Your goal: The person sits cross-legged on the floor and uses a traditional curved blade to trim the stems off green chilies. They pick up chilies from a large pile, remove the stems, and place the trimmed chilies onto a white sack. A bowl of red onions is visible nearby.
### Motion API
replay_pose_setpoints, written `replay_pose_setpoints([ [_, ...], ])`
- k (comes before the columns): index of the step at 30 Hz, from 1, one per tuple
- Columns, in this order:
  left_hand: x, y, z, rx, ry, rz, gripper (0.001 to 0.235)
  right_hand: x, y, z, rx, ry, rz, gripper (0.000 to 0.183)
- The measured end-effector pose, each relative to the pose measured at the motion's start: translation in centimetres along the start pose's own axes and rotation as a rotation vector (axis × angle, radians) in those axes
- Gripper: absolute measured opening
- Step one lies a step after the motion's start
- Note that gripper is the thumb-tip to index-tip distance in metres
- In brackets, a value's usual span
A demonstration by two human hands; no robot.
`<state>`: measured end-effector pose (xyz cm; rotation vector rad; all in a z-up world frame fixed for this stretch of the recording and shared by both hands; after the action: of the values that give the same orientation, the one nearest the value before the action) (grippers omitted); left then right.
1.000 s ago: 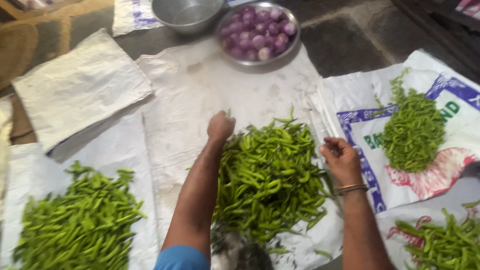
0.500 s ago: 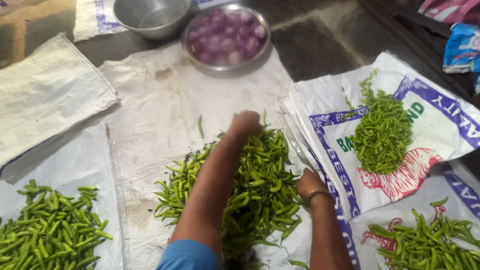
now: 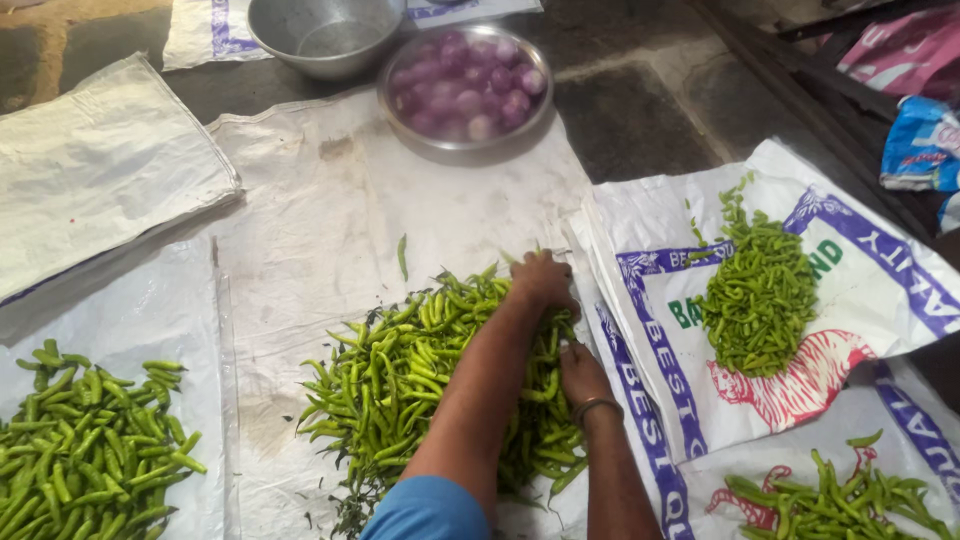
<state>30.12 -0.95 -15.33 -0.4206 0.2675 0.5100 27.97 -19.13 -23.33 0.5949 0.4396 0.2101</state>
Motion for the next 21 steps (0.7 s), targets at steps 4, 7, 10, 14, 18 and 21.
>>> replay_pose_setpoints([
  [4,-0.7,-0.1,-1.5,0.121,0.007,0.003,0.063,0.4,1.1,-2.5,0.190,0.050,0.204,0.044],
  [7,-1.9,0.5,-3.0,0.238,0.198,0.016,0.053,-0.5,1.7,-3.2,0.167,0.188,0.203,0.040],
  [10,-4.4,1.2,-3.6,0.291,0.395,0.001,0.051,-3.1,1.3,-4.2,0.057,0.413,-0.043,0.041],
  [14,-6.1,2.2,-2.7,0.119,0.589,-0.023,0.047,-5.2,4.1,-1.9,0.094,0.515,0.100,0.040],
  [18,-1.6,8.4,0.8,-0.566,0.499,0.039,0.045,-4.3,4.5,2.6,0.096,0.341,0.108,0.041],
  [21,2.5,19.4,2.4,-0.920,0.046,0.245,0.025,-3.7,5.5,5.9,-0.020,0.152,0.184,0.036],
])
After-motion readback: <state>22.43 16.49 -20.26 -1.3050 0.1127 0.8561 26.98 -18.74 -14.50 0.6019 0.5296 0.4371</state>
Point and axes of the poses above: each hand's wrist, its own x-axis towards the middle knuckle, its own z-axis out of the back of the hand, y = z × x, the point moved 9 cm from there along x, towards the middle knuckle, and after that the axes turned 9 degrees about -y, right-handed, at the moved point
